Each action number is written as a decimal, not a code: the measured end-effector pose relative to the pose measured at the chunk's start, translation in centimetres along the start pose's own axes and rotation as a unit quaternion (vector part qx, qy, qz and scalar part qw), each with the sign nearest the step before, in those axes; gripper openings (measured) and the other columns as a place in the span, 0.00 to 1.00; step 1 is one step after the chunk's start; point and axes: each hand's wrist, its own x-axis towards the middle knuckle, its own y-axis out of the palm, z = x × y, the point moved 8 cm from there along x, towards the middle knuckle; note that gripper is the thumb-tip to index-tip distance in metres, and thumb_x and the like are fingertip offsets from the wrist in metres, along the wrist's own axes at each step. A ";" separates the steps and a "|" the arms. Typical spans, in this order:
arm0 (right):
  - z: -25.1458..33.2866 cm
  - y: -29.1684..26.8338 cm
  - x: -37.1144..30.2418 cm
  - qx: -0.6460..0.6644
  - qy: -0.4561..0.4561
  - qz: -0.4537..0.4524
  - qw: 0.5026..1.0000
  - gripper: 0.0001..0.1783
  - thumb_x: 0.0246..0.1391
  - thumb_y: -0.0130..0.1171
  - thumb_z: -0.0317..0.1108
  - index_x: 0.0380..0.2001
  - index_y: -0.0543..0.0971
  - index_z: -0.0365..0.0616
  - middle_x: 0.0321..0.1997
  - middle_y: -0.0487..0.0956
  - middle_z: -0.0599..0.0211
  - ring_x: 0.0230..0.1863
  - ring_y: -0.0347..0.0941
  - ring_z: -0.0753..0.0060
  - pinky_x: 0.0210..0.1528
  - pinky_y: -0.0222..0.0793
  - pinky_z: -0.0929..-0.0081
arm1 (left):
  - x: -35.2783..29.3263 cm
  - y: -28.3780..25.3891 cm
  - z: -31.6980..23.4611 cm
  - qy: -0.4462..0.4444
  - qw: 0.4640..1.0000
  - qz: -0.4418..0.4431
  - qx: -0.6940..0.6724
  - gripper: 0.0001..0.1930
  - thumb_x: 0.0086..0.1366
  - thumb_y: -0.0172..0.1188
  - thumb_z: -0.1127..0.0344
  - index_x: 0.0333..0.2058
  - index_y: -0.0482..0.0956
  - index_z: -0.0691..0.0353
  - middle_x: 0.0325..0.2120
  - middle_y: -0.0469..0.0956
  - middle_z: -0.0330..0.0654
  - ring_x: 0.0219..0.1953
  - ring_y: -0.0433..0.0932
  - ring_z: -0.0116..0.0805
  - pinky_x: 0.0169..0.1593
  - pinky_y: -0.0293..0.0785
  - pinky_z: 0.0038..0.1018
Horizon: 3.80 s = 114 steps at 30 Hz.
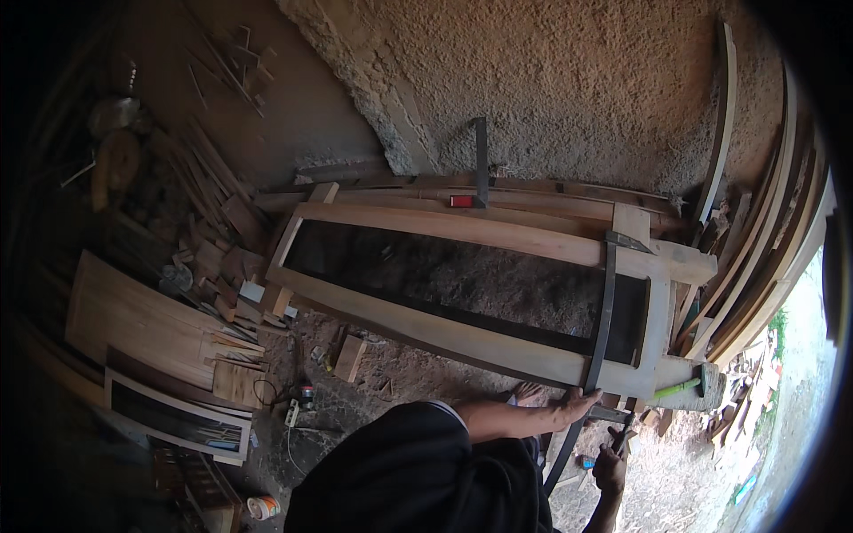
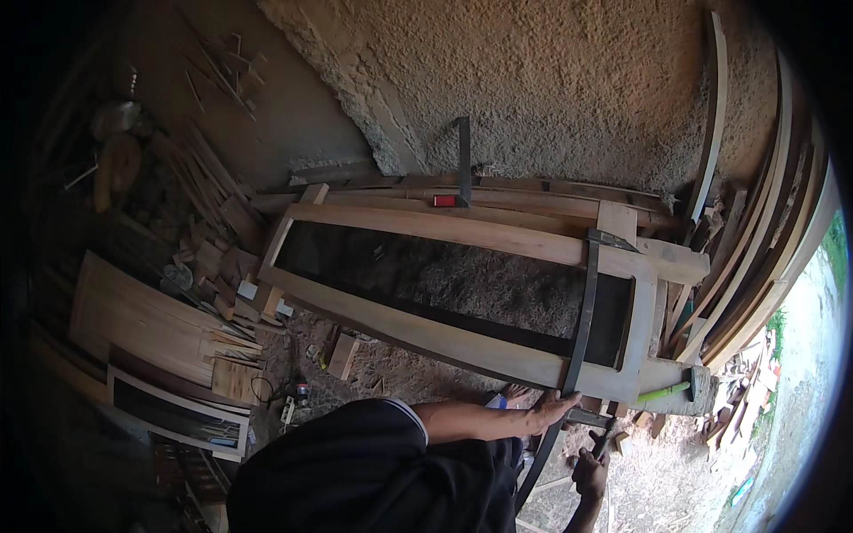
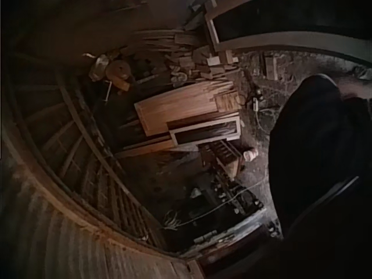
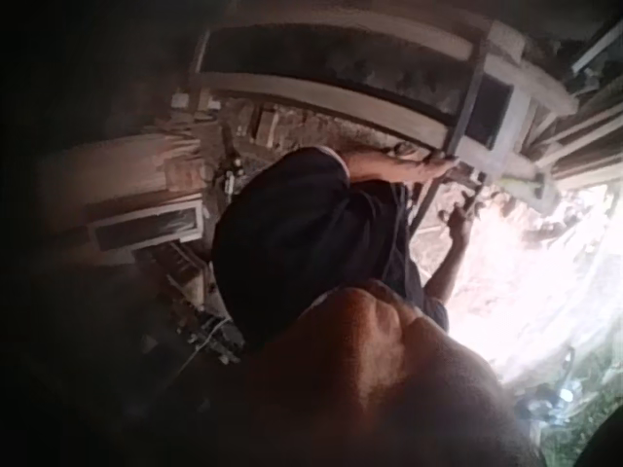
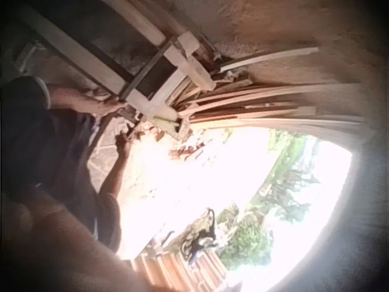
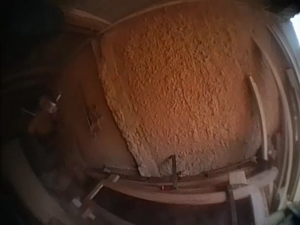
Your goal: The person assembles a wooden window frame by positioning a glass pane into the frame, securing it with a metal strap, and hammering nails into the wood. They repeatedly adjust the frame and hammer nails to fasten the components together.
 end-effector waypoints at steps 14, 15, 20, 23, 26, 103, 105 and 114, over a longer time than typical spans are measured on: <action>0.1 0.4 0.3 0.101 0.032 0.057 0.993 0.46 0.52 0.68 0.42 0.69 0.59 0.38 0.24 0.77 0.64 0.22 0.74 0.73 0.24 0.67 0.81 | -2.1 0.5 -1.7 -0.027 0.996 0.054 -0.068 0.21 0.67 0.64 0.48 0.35 0.81 0.64 0.24 0.81 0.42 0.22 0.80 0.29 0.23 0.75 0.24; 0.2 1.4 0.8 0.180 0.034 0.140 0.973 0.55 0.49 0.70 0.43 0.73 0.51 0.40 0.23 0.75 0.65 0.21 0.75 0.68 0.26 0.71 0.77 | -2.2 0.4 -1.6 -0.054 0.992 0.073 -0.086 0.22 0.67 0.65 0.46 0.35 0.80 0.64 0.25 0.82 0.44 0.23 0.81 0.31 0.23 0.76 0.24; -0.7 1.1 0.5 0.218 0.079 0.153 0.961 0.47 0.52 0.68 0.35 0.72 0.58 0.41 0.22 0.73 0.69 0.14 0.65 0.78 0.16 0.58 0.81 | -3.0 0.6 -2.0 -0.125 0.986 0.067 -0.088 0.23 0.68 0.60 0.43 0.41 0.77 0.61 0.32 0.83 0.44 0.31 0.85 0.41 0.29 0.79 0.34; 0.2 -0.2 0.2 -0.050 0.026 -0.035 0.998 0.37 0.55 0.66 0.37 0.67 0.66 0.47 0.17 0.73 0.70 0.13 0.68 0.73 0.18 0.62 0.76 | -3.4 0.9 -2.4 -0.146 0.985 0.060 -0.063 0.26 0.69 0.56 0.39 0.41 0.79 0.62 0.30 0.83 0.44 0.27 0.84 0.36 0.29 0.81 0.29; 2.6 -0.1 -1.5 -0.346 -0.045 -0.300 0.888 0.33 0.54 0.67 0.39 0.63 0.71 0.53 0.21 0.78 0.66 0.20 0.75 0.63 0.26 0.71 0.67 | -3.5 0.7 -2.5 -0.147 0.988 0.036 -0.042 0.26 0.70 0.54 0.39 0.42 0.79 0.60 0.30 0.83 0.43 0.28 0.84 0.35 0.29 0.80 0.28; 12.1 -11.9 -0.3 -0.434 -0.095 -0.307 0.842 0.22 0.55 0.62 0.53 0.39 0.83 0.43 0.37 0.84 0.52 0.41 0.82 0.49 0.42 0.75 0.57 | -7.4 0.5 -15.0 0.095 0.933 0.274 0.213 0.27 0.76 0.52 0.60 0.67 0.60 0.65 0.57 0.74 0.53 0.47 0.82 0.35 0.44 0.80 0.24; 12.0 -12.5 1.1 -0.437 -0.103 -0.296 0.843 0.22 0.55 0.62 0.53 0.38 0.84 0.43 0.37 0.84 0.51 0.41 0.82 0.49 0.43 0.75 0.56 | -8.5 -3.6 -15.0 0.100 0.924 0.252 0.270 0.24 0.76 0.52 0.59 0.63 0.67 0.67 0.51 0.79 0.51 0.43 0.83 0.33 0.43 0.79 0.24; 9.6 -15.1 6.4 -0.422 -0.151 -0.243 0.860 0.24 0.55 0.62 0.54 0.33 0.79 0.40 0.27 0.79 0.52 0.30 0.76 0.52 0.34 0.68 0.58 | -12.0 -24.6 -9.9 -0.006 0.911 0.020 0.413 0.19 0.74 0.53 0.58 0.52 0.78 0.67 0.41 0.85 0.47 0.37 0.83 0.29 0.38 0.78 0.24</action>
